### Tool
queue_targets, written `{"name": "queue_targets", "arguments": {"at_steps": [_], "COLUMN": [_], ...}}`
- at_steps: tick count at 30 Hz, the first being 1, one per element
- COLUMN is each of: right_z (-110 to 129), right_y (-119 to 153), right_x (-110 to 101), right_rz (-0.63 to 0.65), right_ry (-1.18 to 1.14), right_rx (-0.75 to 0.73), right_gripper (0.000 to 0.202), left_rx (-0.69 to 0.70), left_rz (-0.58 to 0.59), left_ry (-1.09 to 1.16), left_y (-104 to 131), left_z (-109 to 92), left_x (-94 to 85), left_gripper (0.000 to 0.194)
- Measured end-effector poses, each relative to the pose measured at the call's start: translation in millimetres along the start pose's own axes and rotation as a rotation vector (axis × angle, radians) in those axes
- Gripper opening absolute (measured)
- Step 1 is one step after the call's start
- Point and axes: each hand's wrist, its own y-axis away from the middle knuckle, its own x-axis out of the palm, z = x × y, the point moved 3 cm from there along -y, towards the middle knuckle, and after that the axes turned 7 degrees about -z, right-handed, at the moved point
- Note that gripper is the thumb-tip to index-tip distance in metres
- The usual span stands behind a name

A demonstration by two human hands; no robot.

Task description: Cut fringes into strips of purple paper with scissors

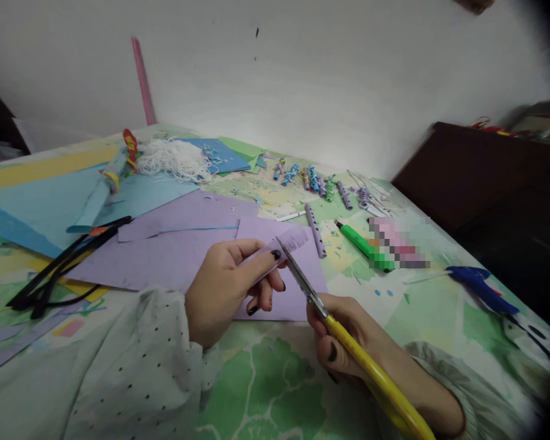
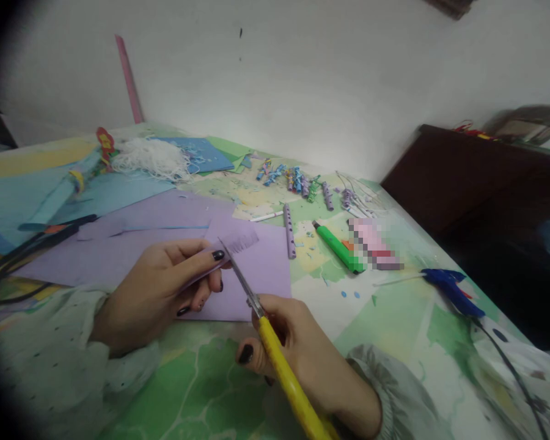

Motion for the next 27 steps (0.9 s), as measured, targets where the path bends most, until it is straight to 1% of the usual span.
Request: {"name": "queue_targets", "arguments": {"at_steps": [6,12,16,23,27], "right_z": [-1,-7,-10,-3,-1], "right_y": [-2,-2,-1,0,1], "right_x": [0,-1,-2,0,0], "right_rz": [-0.011,-0.01,-0.019,-0.002,0.013], "right_ry": [-0.016,-0.05,-0.028,-0.014,-0.001], "right_rx": [0.019,0.04,0.027,-0.011,-0.004], "right_gripper": [0.042,0.041,0.041,0.045,0.047], "left_rx": [0.005,0.0,0.0,0.0,-0.007], "left_rz": [-0.014,-0.007,-0.004,-0.007,0.003], "left_ry": [-0.044,-0.041,-0.03,-0.028,-0.023], "left_y": [0,1,0,-1,0], "left_z": [1,3,3,1,1], "left_x": [-1.0,-1.3,-1.7,-0.3,0.1], "left_gripper": [0.029,0.031,0.03,0.025,0.025]}}
